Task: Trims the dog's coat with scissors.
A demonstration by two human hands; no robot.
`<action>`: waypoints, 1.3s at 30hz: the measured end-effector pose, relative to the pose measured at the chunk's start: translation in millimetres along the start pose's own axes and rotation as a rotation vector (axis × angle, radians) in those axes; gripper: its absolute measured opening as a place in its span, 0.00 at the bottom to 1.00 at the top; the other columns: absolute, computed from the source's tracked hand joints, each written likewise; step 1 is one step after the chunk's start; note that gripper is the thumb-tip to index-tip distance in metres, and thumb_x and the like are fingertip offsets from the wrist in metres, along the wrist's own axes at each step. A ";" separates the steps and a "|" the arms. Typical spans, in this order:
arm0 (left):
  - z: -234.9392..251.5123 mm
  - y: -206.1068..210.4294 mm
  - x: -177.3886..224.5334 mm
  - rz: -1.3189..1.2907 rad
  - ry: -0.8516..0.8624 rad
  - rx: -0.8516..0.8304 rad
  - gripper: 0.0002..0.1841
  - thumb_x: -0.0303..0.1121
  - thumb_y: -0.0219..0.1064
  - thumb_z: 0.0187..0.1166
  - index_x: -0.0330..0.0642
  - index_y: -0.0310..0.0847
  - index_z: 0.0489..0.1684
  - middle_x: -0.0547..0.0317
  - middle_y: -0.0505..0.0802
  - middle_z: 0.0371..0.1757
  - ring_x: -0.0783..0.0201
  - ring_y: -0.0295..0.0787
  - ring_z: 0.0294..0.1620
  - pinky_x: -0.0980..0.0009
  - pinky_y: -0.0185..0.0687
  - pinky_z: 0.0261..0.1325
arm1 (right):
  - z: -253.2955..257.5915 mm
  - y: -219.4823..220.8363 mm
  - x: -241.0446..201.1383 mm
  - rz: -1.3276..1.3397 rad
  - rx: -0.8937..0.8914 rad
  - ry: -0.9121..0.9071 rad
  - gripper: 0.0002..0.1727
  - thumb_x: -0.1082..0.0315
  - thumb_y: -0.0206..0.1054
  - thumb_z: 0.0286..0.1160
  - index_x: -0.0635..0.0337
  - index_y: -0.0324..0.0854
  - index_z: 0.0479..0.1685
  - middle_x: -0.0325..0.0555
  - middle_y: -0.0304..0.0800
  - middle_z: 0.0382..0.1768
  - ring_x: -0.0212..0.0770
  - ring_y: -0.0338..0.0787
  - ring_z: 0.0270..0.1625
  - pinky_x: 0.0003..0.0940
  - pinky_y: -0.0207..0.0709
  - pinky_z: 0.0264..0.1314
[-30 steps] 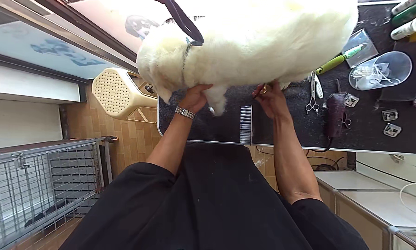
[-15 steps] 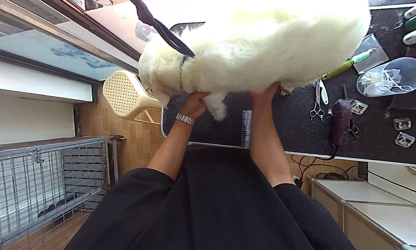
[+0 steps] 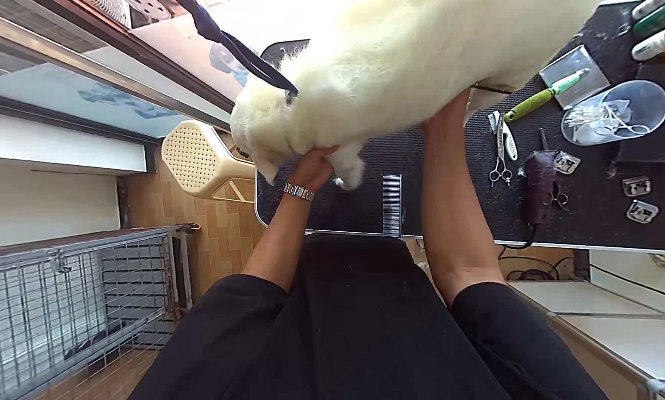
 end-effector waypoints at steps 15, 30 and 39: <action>-4.1 -0.4 -8.6 0.099 -0.020 -0.004 0.15 0.18 0.55 0.81 0.41 0.70 0.61 0.54 0.89 0.55 0.59 0.87 0.58 0.54 0.83 0.65 | -175.6 -140.1 122.6 -1.151 -0.651 0.495 0.42 0.80 0.68 0.75 0.58 0.54 0.90 0.56 0.91 0.51 0.47 0.94 0.47 0.45 0.89 0.55; -8.8 -0.9 -8.9 0.066 0.021 -0.010 0.16 0.18 0.56 0.80 0.42 0.69 0.63 0.52 0.88 0.57 0.57 0.86 0.60 0.52 0.82 0.67 | -185.9 -112.2 95.9 -1.135 -0.945 0.455 0.42 0.63 0.76 0.71 0.56 0.62 0.88 0.50 0.86 0.59 0.40 0.88 0.56 0.40 0.83 0.61; -6.1 -10.6 -8.4 0.072 0.021 0.040 0.18 0.20 0.56 0.81 0.41 0.67 0.67 0.50 0.86 0.61 0.56 0.84 0.64 0.51 0.80 0.69 | -184.7 -114.0 100.1 -1.158 -0.942 0.464 0.40 0.66 0.76 0.72 0.56 0.64 0.87 0.52 0.87 0.57 0.42 0.88 0.52 0.42 0.83 0.58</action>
Point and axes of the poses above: each hand's wrist, its own z-axis towards the middle knuckle, its own y-axis out of the palm, x = y × z, the point moved 9 cm from there along z, towards the middle knuckle
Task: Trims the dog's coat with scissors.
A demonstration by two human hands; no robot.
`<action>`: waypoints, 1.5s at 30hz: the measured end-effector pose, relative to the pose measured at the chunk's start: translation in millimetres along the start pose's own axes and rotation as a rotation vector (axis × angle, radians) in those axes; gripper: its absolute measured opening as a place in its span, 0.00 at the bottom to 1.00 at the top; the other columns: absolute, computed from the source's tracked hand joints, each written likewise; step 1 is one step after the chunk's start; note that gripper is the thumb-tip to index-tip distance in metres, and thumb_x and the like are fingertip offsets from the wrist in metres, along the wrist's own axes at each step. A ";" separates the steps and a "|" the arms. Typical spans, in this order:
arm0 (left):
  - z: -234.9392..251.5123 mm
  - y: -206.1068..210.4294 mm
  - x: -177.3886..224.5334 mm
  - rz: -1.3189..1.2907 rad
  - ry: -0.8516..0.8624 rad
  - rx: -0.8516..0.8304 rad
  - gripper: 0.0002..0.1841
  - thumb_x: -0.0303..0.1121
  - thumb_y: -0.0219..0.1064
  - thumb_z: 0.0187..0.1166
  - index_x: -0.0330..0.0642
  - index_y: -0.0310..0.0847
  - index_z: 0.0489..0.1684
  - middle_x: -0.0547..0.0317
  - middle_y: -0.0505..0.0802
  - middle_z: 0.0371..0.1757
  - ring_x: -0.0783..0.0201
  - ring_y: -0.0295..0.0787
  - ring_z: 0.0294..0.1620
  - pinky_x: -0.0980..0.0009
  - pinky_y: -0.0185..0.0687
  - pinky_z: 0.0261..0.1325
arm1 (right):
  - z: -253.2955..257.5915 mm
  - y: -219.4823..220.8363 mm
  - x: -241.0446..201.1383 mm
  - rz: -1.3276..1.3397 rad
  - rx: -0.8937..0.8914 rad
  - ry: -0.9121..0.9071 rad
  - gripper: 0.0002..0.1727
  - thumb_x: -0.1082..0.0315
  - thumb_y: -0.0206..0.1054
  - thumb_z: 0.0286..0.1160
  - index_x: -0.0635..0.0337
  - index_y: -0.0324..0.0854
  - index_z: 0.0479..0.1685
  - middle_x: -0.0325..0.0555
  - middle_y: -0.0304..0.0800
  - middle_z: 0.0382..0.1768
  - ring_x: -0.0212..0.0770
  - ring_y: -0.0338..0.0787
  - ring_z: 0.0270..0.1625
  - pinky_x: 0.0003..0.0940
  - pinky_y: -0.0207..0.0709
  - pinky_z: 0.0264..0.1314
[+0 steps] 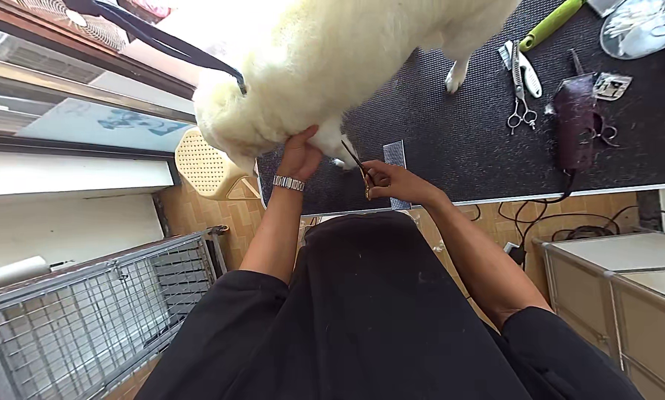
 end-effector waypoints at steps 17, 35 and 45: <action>-1.4 -7.6 6.8 -0.015 0.005 0.037 0.17 0.19 0.55 0.77 0.42 0.69 0.62 0.51 0.88 0.56 0.56 0.87 0.59 0.51 0.83 0.65 | 92.1 -59.1 13.1 0.362 0.750 -0.005 0.16 0.64 0.57 0.89 0.69 0.80 0.58 0.49 0.88 0.46 0.33 0.83 0.37 0.32 0.81 0.42; 0.9 30.2 -8.9 -0.031 -0.031 0.037 0.16 0.18 0.53 0.79 0.39 0.69 0.63 0.54 0.87 0.55 0.62 0.85 0.57 0.58 0.82 0.66 | 52.7 -193.8 -104.1 0.818 0.706 -0.566 0.14 0.69 0.47 0.88 0.60 0.70 0.64 0.43 0.87 0.54 0.38 0.86 0.61 0.42 0.80 0.69; 0.7 28.4 -16.3 -0.119 -0.048 0.013 0.15 0.18 0.56 0.77 0.42 0.73 0.58 0.55 0.89 0.52 0.61 0.88 0.55 0.57 0.84 0.62 | 76.7 -199.0 -87.8 1.276 0.835 -0.538 0.33 0.43 0.22 0.92 0.50 0.68 0.68 0.44 0.85 0.53 0.39 0.86 0.58 0.46 0.84 0.60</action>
Point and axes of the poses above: each hand's wrist, its own z-axis towards the middle knuckle, its own y-axis out of the palm, x = y × z, the point moved 9 cm from there along z, towards the middle knuckle
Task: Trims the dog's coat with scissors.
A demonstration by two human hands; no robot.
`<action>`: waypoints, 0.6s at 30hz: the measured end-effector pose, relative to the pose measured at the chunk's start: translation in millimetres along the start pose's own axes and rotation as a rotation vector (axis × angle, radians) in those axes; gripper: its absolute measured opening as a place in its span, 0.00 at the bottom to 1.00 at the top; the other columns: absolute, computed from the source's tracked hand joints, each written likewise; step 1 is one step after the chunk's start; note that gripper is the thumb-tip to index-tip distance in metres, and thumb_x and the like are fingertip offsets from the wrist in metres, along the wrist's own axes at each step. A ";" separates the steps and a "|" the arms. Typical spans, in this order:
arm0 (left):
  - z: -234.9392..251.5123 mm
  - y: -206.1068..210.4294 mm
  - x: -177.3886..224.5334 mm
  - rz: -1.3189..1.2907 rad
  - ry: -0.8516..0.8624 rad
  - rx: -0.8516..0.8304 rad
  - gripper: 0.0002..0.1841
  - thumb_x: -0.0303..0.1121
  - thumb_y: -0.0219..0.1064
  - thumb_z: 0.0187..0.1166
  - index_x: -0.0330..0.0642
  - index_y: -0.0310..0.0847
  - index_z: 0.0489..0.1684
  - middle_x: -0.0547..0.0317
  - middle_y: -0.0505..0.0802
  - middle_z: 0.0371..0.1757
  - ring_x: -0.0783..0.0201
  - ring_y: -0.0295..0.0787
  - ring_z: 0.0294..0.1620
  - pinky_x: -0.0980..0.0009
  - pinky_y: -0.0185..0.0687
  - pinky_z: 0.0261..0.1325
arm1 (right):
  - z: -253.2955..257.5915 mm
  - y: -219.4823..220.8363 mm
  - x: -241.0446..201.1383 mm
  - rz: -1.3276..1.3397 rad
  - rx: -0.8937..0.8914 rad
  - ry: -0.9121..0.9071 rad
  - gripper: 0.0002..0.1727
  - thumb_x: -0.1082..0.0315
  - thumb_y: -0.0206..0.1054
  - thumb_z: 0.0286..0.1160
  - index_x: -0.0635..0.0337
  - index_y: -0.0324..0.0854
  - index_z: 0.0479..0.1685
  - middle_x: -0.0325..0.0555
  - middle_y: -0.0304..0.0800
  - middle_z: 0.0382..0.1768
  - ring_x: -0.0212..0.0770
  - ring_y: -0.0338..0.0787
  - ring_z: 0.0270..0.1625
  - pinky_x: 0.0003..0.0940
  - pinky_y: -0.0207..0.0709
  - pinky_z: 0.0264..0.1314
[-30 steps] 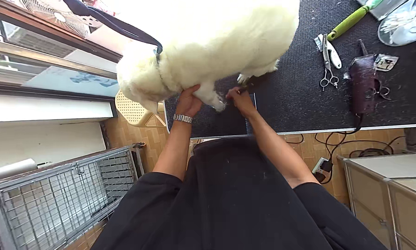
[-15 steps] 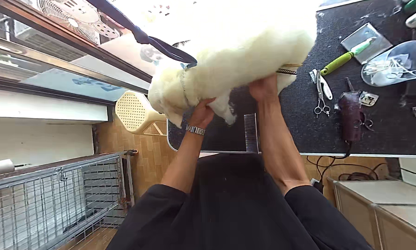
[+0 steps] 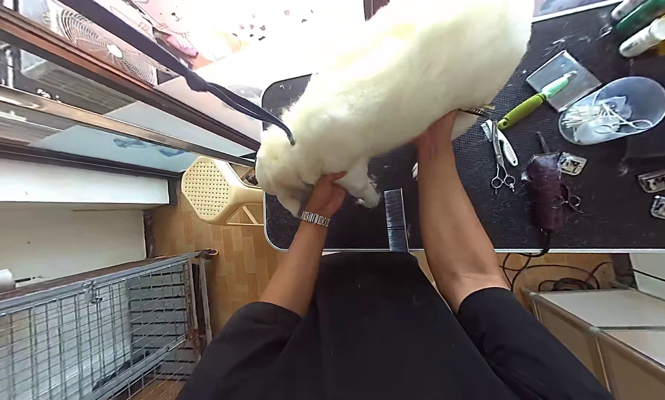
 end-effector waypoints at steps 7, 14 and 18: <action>-3.4 3.2 -1.5 -0.004 0.031 0.010 0.16 0.16 0.57 0.75 0.41 0.73 0.58 0.55 0.89 0.53 0.61 0.87 0.56 0.56 0.83 0.64 | 27.2 56.0 -69.8 -0.200 -0.169 -0.092 0.27 0.52 0.24 0.95 0.53 0.67 0.66 0.45 0.85 0.51 0.40 0.87 0.57 0.47 0.85 0.60; -0.9 10.2 -7.4 0.005 0.015 -0.054 0.14 0.18 0.56 0.76 0.42 0.73 0.57 0.56 0.90 0.52 0.61 0.87 0.56 0.56 0.83 0.64 | 42.4 -6.3 -57.0 -0.740 -0.024 -0.068 0.21 0.64 0.46 0.93 0.64 0.64 0.78 0.50 0.83 0.59 0.40 0.86 0.60 0.40 0.85 0.61; 2.4 8.2 -6.6 0.020 0.017 -0.076 0.15 0.19 0.59 0.75 0.41 0.72 0.59 0.53 0.90 0.53 0.58 0.87 0.56 0.52 0.83 0.64 | -11.5 -57.9 -27.9 -1.200 -0.103 0.189 0.20 0.61 0.53 0.91 0.65 0.72 0.70 0.36 0.84 0.28 0.29 0.81 0.25 0.28 0.80 0.31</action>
Point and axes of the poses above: each hand's wrist, its own z-axis towards the middle knuckle, its own y-axis out of the palm, x = y × z, the point moved 9 cm from there along z, towards the middle knuckle
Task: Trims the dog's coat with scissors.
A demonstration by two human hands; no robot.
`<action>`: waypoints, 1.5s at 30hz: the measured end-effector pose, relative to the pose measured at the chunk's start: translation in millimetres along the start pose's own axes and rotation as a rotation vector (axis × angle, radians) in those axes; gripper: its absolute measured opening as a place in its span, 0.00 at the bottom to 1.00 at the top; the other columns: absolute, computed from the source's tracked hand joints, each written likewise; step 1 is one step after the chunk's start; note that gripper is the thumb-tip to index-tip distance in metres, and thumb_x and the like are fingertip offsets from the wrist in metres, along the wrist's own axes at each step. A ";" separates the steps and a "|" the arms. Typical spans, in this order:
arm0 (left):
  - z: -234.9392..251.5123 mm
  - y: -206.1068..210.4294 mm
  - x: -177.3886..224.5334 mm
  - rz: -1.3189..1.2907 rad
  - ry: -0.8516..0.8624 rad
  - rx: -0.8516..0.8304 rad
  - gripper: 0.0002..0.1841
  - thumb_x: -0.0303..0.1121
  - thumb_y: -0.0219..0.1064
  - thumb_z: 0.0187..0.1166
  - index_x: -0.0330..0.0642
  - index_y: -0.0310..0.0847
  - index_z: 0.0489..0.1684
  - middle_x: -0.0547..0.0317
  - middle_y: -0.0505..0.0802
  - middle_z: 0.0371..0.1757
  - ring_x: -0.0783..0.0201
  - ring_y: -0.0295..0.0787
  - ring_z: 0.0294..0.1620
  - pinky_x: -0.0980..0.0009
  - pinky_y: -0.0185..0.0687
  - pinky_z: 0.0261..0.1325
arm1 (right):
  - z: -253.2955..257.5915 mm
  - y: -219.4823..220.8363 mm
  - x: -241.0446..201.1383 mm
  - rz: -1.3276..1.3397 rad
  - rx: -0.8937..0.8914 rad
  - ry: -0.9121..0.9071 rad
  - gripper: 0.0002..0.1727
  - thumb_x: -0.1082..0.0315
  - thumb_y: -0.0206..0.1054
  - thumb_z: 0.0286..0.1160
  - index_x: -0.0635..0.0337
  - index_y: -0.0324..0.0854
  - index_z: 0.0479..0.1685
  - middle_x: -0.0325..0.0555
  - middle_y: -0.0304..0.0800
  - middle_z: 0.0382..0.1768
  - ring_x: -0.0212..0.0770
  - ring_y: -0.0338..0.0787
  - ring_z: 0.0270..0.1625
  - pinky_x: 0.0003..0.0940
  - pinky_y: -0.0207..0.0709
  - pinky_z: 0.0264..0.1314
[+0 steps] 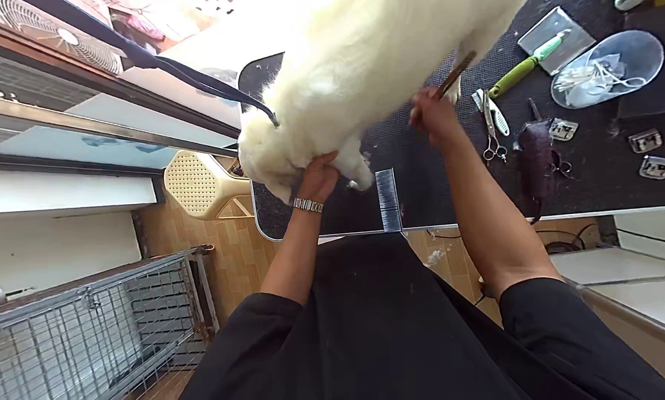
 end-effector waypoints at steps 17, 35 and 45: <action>4.9 4.7 2.7 0.080 0.019 -0.049 0.17 0.24 0.61 0.75 0.43 0.71 0.63 0.50 0.88 0.58 0.54 0.86 0.61 0.47 0.81 0.67 | -140.6 74.3 70.4 -0.026 -0.884 0.001 0.37 0.73 0.71 0.72 0.57 0.62 0.84 0.54 0.87 0.58 0.44 0.92 0.54 0.43 0.87 0.59; 3.2 3.2 1.9 0.042 0.017 -0.050 0.18 0.24 0.62 0.74 0.44 0.72 0.61 0.50 0.88 0.58 0.54 0.85 0.63 0.47 0.79 0.70 | -134.6 78.2 78.1 -0.132 -0.815 -0.073 0.34 0.79 0.70 0.72 0.56 0.69 0.81 0.51 0.89 0.51 0.40 0.91 0.45 0.39 0.86 0.52; 3.6 1.7 2.4 0.023 0.022 -0.036 0.17 0.23 0.60 0.75 0.43 0.71 0.62 0.50 0.88 0.59 0.54 0.85 0.63 0.48 0.79 0.70 | -134.2 79.1 85.2 -0.120 -0.745 -0.093 0.33 0.79 0.69 0.75 0.56 0.69 0.82 0.51 0.91 0.52 0.40 0.94 0.46 0.38 0.88 0.54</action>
Point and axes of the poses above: each hand's wrist, its own z-axis towards the middle knuckle, its own y-axis out of the palm, x = y × z, the point moved 9 cm from there along z, towards the middle knuckle
